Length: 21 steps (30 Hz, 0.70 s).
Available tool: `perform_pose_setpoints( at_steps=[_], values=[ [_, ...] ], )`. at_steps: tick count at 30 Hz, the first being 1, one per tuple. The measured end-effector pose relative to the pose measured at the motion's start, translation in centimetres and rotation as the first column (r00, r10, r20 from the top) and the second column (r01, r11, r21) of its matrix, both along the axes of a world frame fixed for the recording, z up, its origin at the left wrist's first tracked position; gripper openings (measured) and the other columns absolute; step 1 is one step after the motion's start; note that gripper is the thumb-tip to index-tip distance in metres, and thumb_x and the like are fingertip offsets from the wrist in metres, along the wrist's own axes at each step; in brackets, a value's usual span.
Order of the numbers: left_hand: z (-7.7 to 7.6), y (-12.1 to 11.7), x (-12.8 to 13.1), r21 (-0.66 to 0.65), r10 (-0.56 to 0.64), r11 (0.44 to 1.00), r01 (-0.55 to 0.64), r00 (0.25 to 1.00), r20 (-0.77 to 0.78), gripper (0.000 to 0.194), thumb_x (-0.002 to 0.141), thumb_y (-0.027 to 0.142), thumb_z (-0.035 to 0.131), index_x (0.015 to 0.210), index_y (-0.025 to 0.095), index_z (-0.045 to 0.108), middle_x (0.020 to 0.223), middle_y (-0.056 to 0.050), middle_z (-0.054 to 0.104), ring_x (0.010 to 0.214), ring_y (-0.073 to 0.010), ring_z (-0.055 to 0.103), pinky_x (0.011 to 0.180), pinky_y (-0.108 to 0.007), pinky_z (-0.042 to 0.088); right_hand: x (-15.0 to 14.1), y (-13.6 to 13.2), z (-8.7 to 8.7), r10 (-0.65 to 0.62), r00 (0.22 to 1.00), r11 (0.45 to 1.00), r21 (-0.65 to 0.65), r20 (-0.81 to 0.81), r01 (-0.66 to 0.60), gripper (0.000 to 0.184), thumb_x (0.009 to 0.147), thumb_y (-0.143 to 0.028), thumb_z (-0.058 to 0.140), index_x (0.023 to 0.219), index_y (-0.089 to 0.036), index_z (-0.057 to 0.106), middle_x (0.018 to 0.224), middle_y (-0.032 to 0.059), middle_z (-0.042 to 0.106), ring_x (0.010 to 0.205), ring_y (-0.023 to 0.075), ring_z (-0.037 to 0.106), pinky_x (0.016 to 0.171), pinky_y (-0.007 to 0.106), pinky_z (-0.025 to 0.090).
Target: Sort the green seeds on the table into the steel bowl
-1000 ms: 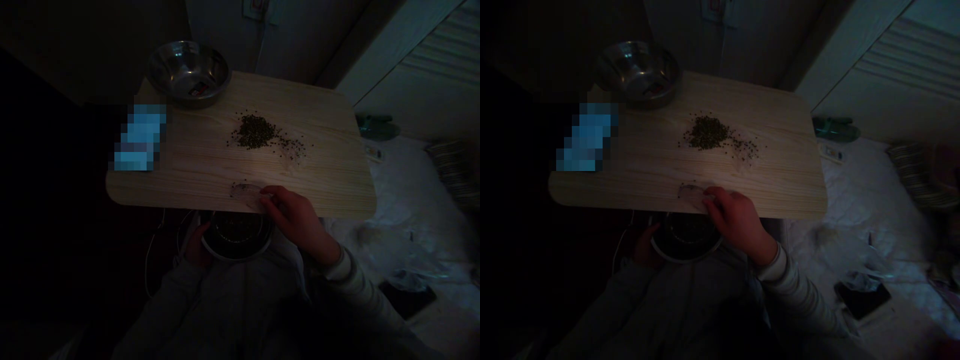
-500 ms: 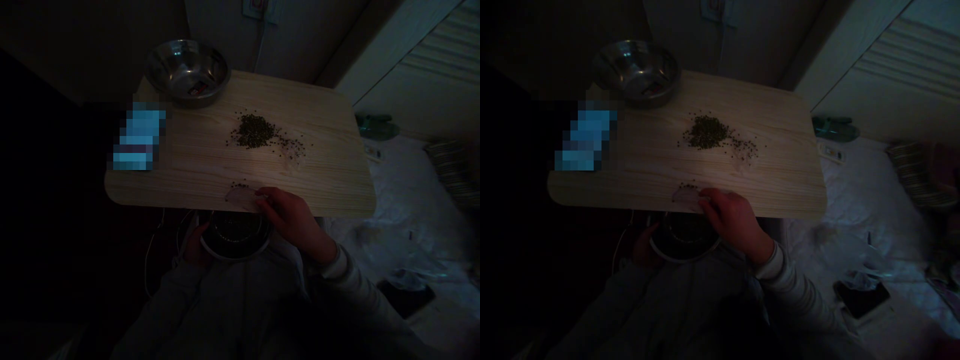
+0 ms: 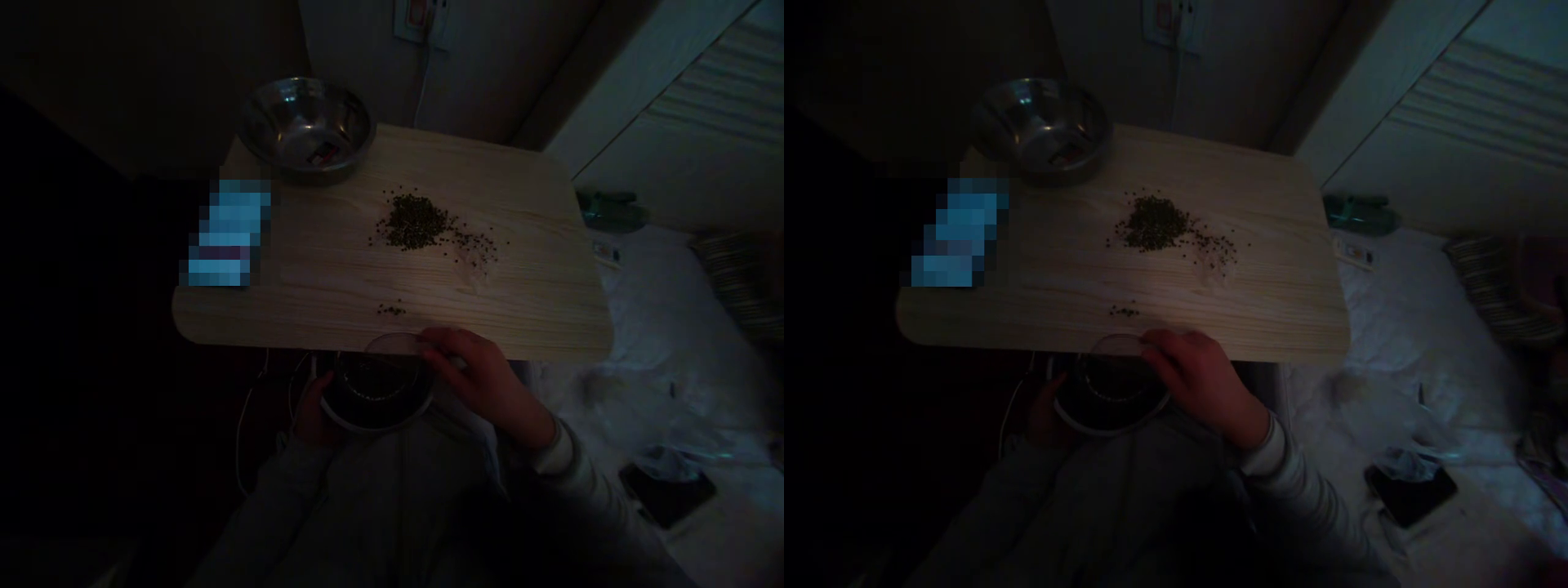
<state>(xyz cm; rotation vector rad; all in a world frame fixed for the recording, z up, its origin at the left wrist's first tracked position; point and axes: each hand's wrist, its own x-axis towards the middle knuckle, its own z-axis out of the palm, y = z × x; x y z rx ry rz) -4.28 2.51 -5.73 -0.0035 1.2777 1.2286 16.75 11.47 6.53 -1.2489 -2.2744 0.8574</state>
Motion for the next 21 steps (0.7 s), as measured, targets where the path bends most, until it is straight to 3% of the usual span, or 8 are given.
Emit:
perform_pose_setpoints(
  at_steps=[3, 7, 14, 17, 21],
  values=[
    [-1.0, -0.4, -0.5, 0.012, 0.036, 0.999, -0.035, 0.995, -0.095, 0.02, 0.061, 0.024, 0.069, 0.081, 0.027, 0.069, 0.088, -0.003, 0.073, 0.116, -0.0289, 0.052, 0.099, -0.044, 0.039, 0.7, -0.3, -0.4, -0.112, 0.992, 0.993, -0.028, -0.051, 0.11, 0.025, 0.087, -0.032, 0.046, 0.104, -0.021, 0.061, 0.085, 0.0054, 0.068, 0.071, 0.0152, 0.063, 0.063, 0.028, 0.052],
    [-2.1, -0.9, -1.2, -0.049, 0.017, 0.998, -0.03, 0.965, -0.261, 0.032, 0.046, 0.007, 0.073, 0.067, 0.03, 0.068, 0.083, 0.003, 0.073, 0.122, -0.0285, 0.046, 0.107, -0.039, 0.028, 1.4, -0.8, -0.7, -0.223, 0.97, 0.975, -0.004, -0.093, 0.223, 0.021, 0.087, -0.031, 0.046, 0.099, -0.021, 0.06, 0.08, 0.0046, 0.067, 0.068, 0.0149, 0.063, 0.06, 0.026, 0.052],
    [-2.6, -0.7, -1.5, -0.031, -0.079, 0.997, 0.076, 0.99, -0.117, 0.023, 0.061, 0.03, 0.069, 0.084, 0.031, 0.069, 0.093, -0.004, 0.073, 0.119, -0.0316, 0.05, 0.099, -0.047, 0.038, 1.0, -2.5, -0.5, -0.294, 0.953, 0.951, 0.083, -0.068, 0.299, 0.014, 0.085, -0.027, 0.048, 0.095, -0.022, 0.057, 0.077, 0.0043, 0.066, 0.067, 0.0156, 0.062, 0.058, 0.027, 0.053],
    [-3.1, -0.4, -1.5, 0.005, -0.086, 0.996, 0.087, 0.993, -0.079, 0.016, 0.063, 0.03, 0.067, 0.079, 0.03, 0.069, 0.086, -0.003, 0.074, 0.117, -0.0305, 0.051, 0.098, -0.045, 0.039, -0.3, -3.3, -0.7, -0.28, 0.958, 0.947, 0.146, -0.066, 0.287, 0.014, 0.084, -0.024, 0.049, 0.096, -0.022, 0.056, 0.074, 0.0032, 0.065, 0.065, 0.016, 0.061, 0.057, 0.028, 0.053],
    [-3.1, 0.5, -0.8, -0.236, -0.027, 0.972, 0.011, 0.998, -0.062, 0.004, 0.064, 0.024, 0.065, 0.064, 0.026, 0.069, 0.073, -0.004, 0.073, 0.11, -0.0304, 0.057, 0.099, -0.044, 0.039, -2.2, -3.8, -0.9, -0.222, 0.97, 0.931, 0.275, -0.096, 0.24, 0.016, 0.083, -0.018, 0.05, 0.098, -0.022, 0.055, 0.071, 0.0021, 0.065, 0.063, 0.0151, 0.06, 0.058, 0.028, 0.052]
  ],
)
